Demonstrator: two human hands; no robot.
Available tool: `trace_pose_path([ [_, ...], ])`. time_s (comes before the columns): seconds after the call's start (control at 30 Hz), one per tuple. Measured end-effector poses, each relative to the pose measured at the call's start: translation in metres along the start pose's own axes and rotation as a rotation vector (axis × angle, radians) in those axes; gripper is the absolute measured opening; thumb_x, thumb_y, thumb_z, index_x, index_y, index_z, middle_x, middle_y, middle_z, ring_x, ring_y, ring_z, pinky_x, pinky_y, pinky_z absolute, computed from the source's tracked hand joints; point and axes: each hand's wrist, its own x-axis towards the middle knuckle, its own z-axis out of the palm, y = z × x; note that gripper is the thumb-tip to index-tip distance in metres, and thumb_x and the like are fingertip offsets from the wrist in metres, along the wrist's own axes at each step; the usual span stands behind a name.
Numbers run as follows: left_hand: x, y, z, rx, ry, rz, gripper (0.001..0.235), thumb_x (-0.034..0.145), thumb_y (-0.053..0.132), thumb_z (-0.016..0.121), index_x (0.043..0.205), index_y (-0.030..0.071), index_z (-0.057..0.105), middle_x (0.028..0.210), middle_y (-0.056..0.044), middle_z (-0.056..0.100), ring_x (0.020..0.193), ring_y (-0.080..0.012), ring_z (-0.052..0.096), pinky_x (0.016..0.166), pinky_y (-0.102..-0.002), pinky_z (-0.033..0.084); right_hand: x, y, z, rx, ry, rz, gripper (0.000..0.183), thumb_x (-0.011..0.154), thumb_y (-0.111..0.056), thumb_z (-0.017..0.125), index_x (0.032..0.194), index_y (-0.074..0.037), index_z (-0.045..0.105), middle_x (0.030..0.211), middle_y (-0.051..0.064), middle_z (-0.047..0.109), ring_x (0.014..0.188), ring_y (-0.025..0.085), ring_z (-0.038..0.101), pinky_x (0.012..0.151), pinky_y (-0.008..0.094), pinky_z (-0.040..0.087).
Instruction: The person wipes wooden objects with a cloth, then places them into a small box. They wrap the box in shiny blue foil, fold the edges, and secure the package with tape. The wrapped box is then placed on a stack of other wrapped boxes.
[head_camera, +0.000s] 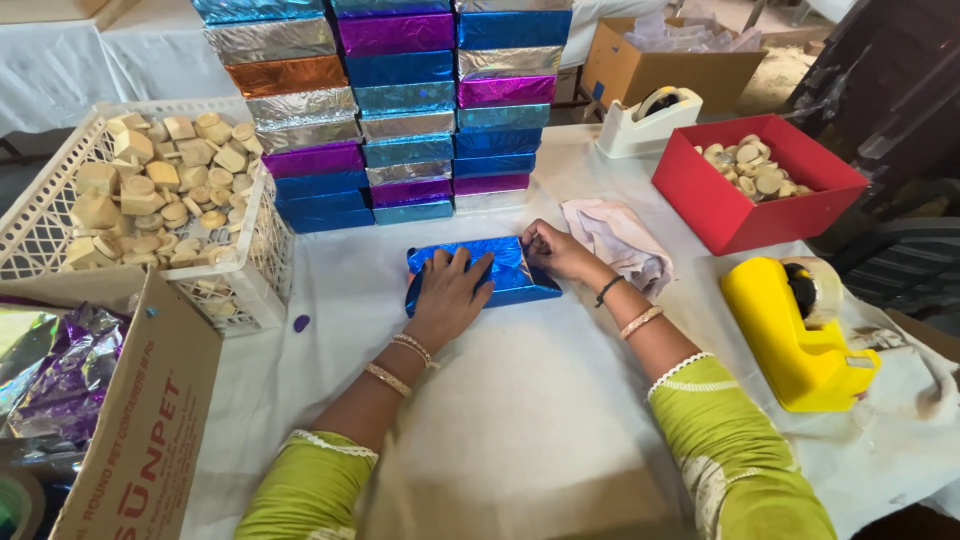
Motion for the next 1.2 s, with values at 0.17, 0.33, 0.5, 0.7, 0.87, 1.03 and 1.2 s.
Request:
trace_pose_path([
  [0.17, 0.001, 0.000, 0.001, -0.033, 0.003, -0.012, 0.046, 0.094, 0.037, 0.063, 0.134, 0.015, 0.066, 0.110, -0.013, 0.056, 0.101, -0.0349, 0.047, 0.092, -0.050, 0.040, -0.023, -0.045, -0.011, -0.445, 0.136, 0.002, 0.032, 0.084, 0.007, 0.067, 0.110, -0.009, 0.056, 0.089, 0.005, 0.063, 0.086, 0.019, 0.064, 0.076, 0.033, 0.052],
  [0.33, 0.002, 0.000, 0.002, -0.044, -0.019, -0.032, 0.047, 0.092, 0.036, 0.064, 0.133, 0.014, 0.066, 0.112, -0.013, 0.056, 0.102, -0.0355, 0.047, 0.091, -0.051, 0.039, -0.087, -0.096, -0.047, -0.551, 0.280, -0.080, 0.034, 0.084, 0.012, 0.062, 0.112, -0.007, 0.057, 0.097, 0.011, 0.062, 0.088, 0.023, 0.065, 0.079, 0.033, 0.053],
  [0.5, -0.001, -0.004, 0.006, -0.056, 0.002, -0.012, 0.046, 0.091, 0.036, 0.065, 0.132, 0.015, 0.067, 0.113, -0.014, 0.057, 0.104, -0.0355, 0.048, 0.091, -0.050, 0.040, -0.190, -0.161, -0.082, -0.618, 0.496, -0.056, 0.026, 0.094, 0.006, 0.062, 0.117, -0.005, 0.060, 0.103, 0.013, 0.063, 0.090, 0.024, 0.066, 0.076, 0.033, 0.054],
  [0.7, 0.004, -0.004, 0.015, 0.048, -0.002, 0.024, 0.045, 0.089, 0.037, 0.067, 0.130, 0.017, 0.070, 0.112, -0.014, 0.059, 0.101, -0.0364, 0.051, 0.086, -0.052, 0.041, -0.321, -0.211, -0.109, -0.758, 0.809, 0.226, 0.019, 0.097, 0.000, 0.063, 0.115, -0.006, 0.063, 0.104, 0.012, 0.065, 0.088, 0.024, 0.069, 0.072, 0.035, 0.055],
  [0.87, 0.001, -0.008, 0.014, 0.055, 0.035, 0.018, 0.044, 0.092, 0.039, 0.065, 0.130, 0.019, 0.070, 0.115, -0.012, 0.059, 0.103, -0.0366, 0.050, 0.086, -0.051, 0.041, -0.383, -0.177, -0.132, -0.953, 0.886, 0.472, 0.013, 0.103, -0.013, 0.067, 0.114, -0.008, 0.071, 0.103, 0.016, 0.066, 0.077, 0.032, 0.064, 0.070, 0.041, 0.051],
  [1.03, 0.001, -0.007, 0.013, 0.065, 0.028, 0.015, 0.045, 0.093, 0.039, 0.064, 0.134, 0.019, 0.069, 0.115, -0.011, 0.058, 0.102, -0.0361, 0.049, 0.087, -0.050, 0.040, -0.390, -0.139, -0.145, -0.925, 0.841, 0.472, 0.017, 0.101, -0.017, 0.066, 0.112, -0.008, 0.075, 0.098, 0.018, 0.066, 0.080, 0.034, 0.065, 0.071, 0.042, 0.052],
  [1.2, 0.001, -0.008, 0.012, 0.058, 0.019, 0.009, 0.046, 0.094, 0.039, 0.064, 0.134, 0.019, 0.069, 0.116, -0.011, 0.058, 0.102, -0.0355, 0.049, 0.088, -0.049, 0.039, -0.381, -0.124, -0.147, -0.923, 0.801, 0.470, 0.018, 0.099, -0.018, 0.070, 0.110, -0.006, 0.078, 0.094, 0.018, 0.068, 0.080, 0.031, 0.068, 0.071, 0.039, 0.053],
])
